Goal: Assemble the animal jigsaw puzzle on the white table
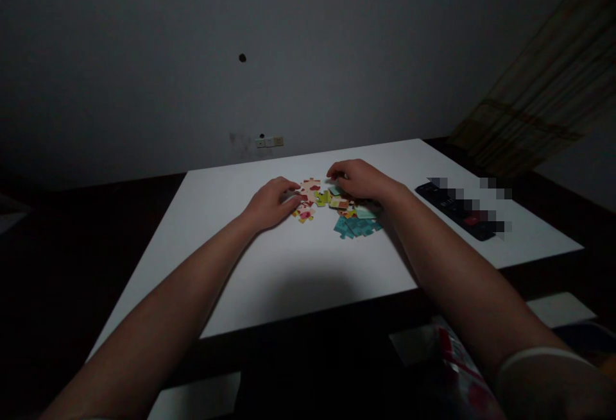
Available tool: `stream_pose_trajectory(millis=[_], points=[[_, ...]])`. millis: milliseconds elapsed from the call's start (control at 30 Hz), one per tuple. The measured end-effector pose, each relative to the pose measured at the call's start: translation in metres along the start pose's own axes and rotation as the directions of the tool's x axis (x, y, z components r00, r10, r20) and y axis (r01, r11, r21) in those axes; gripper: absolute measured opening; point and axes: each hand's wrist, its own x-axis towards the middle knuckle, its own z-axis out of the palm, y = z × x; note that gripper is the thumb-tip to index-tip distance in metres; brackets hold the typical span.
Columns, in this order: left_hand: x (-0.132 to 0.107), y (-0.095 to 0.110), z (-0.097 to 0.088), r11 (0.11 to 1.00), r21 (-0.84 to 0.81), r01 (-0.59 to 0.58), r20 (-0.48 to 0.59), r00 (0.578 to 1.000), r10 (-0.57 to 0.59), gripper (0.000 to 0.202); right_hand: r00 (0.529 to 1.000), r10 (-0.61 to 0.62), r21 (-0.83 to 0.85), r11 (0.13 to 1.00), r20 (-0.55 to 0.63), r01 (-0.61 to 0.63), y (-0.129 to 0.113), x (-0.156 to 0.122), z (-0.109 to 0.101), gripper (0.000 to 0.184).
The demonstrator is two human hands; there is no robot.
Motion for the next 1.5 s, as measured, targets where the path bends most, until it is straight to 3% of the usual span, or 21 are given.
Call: stream_pose_trajectory(millis=[100, 200, 333, 433, 567, 833, 933, 1067, 1267, 1367, 1500], points=[[-0.001, 0.002, -0.002, 0.99, 0.071, -0.124, 0.125, 0.985, 0.115, 0.054, 0.999, 0.002, 0.028, 1.0, 0.036, -0.003, -0.001, 0.001, -0.001, 0.032], [-0.003, 0.001, 0.0, 0.977, 0.099, -0.187, 0.251, 0.955, 0.157, 0.065, 0.996, 0.046, 0.041, 0.998, 0.076, -0.049, 0.0, 0.0, -0.008, 0.025], [-0.005, -0.002, 0.002, 0.977, 0.134, -0.168, 0.295, 0.947, 0.123, 0.068, 0.985, 0.087, 0.051, 0.994, 0.146, -0.095, 0.01, -0.009, -0.025, 0.015], [-0.005, -0.002, 0.003, 0.971, 0.172, -0.168, 0.312, 0.944, 0.108, 0.072, 0.969, 0.06, 0.035, 0.997, 0.239, -0.071, 0.02, -0.017, -0.031, 0.03], [-0.003, 0.003, 0.007, 0.965, 0.205, -0.162, 0.319, 0.944, 0.091, 0.073, 0.972, 0.07, -0.076, 0.996, 0.226, -0.054, 0.03, -0.018, -0.027, 0.052], [0.003, 0.013, 0.015, 0.962, 0.208, -0.178, 0.292, 0.95, 0.112, 0.06, 0.975, 0.178, -0.046, 0.984, 0.135, -0.173, 0.052, -0.015, -0.029, 0.041], [0.003, 0.012, 0.015, 0.965, 0.18, -0.193, 0.249, 0.958, 0.145, 0.057, 0.947, 0.295, -0.12, 0.952, 0.123, -0.281, 0.061, -0.019, -0.036, 0.035], [0.004, 0.01, 0.015, 0.968, 0.145, -0.207, 0.211, 0.962, 0.174, 0.05, 0.887, 0.41, -0.137, 0.911, 0.211, -0.389, 0.065, -0.025, -0.044, 0.034], [0.007, 0.007, 0.017, 0.972, 0.108, -0.209, 0.197, 0.963, 0.185, 0.045, 0.927, 0.349, -0.044, 0.937, 0.134, -0.346, 0.069, -0.023, -0.039, 0.039], [0.006, 0.006, 0.017, 0.976, 0.098, -0.197, 0.191, 0.966, 0.175, 0.045, 0.948, 0.299, 0.041, 0.952, 0.105, -0.304, 0.072, -0.02, -0.034, 0.034], [0.006, 0.006, 0.017, 0.979, 0.079, -0.186, 0.183, 0.969, 0.169, 0.044, 0.964, 0.266, 0.032, 0.963, -0.006, -0.266, 0.071, -0.017, -0.037, 0.028]])
